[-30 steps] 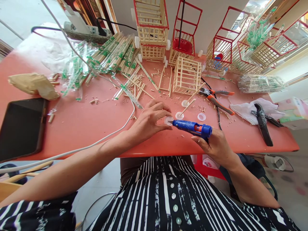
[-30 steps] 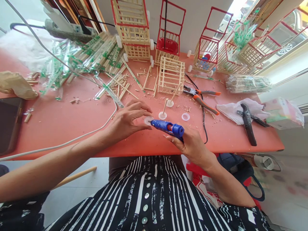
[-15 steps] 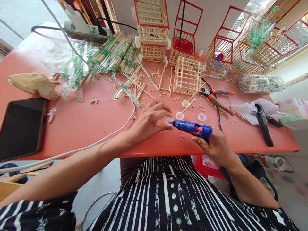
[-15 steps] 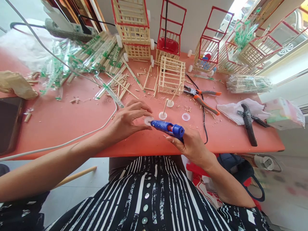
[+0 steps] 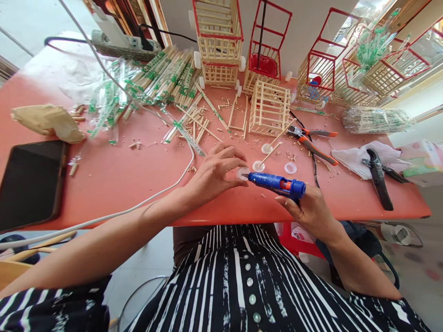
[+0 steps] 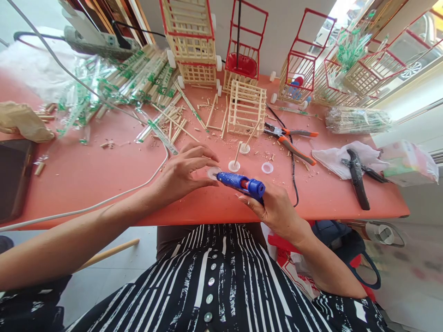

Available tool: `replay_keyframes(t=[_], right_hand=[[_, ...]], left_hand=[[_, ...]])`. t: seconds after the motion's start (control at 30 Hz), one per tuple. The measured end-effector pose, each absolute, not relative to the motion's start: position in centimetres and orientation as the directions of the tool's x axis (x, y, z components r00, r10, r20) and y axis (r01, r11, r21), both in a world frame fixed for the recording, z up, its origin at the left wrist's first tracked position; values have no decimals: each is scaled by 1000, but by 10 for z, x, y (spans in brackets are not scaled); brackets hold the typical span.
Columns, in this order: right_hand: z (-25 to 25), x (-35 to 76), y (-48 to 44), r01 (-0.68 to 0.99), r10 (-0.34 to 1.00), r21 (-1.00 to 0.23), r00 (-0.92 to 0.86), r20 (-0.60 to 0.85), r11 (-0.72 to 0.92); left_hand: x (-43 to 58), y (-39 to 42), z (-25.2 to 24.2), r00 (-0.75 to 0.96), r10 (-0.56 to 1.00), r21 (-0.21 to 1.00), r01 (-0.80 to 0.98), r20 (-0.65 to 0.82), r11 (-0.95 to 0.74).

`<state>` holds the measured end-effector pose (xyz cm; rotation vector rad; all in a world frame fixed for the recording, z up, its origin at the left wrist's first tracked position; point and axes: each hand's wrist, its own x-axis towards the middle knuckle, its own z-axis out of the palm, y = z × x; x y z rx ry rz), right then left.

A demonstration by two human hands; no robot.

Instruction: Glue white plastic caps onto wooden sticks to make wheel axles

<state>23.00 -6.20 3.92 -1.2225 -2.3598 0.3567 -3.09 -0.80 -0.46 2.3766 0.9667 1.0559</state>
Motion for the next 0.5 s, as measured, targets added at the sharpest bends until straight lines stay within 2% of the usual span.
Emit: replay_keyframes(t=[0.2, 0.5], right_hand=[[41, 230, -62, 721, 841, -436, -488, 234, 539], [43, 228, -63, 706, 808, -394, -499, 314, 589]], left_hand=[[-31, -8, -4, 484, 731, 582, 447, 481, -679], [-31, -8, -3, 488, 731, 582, 448, 477, -679]])
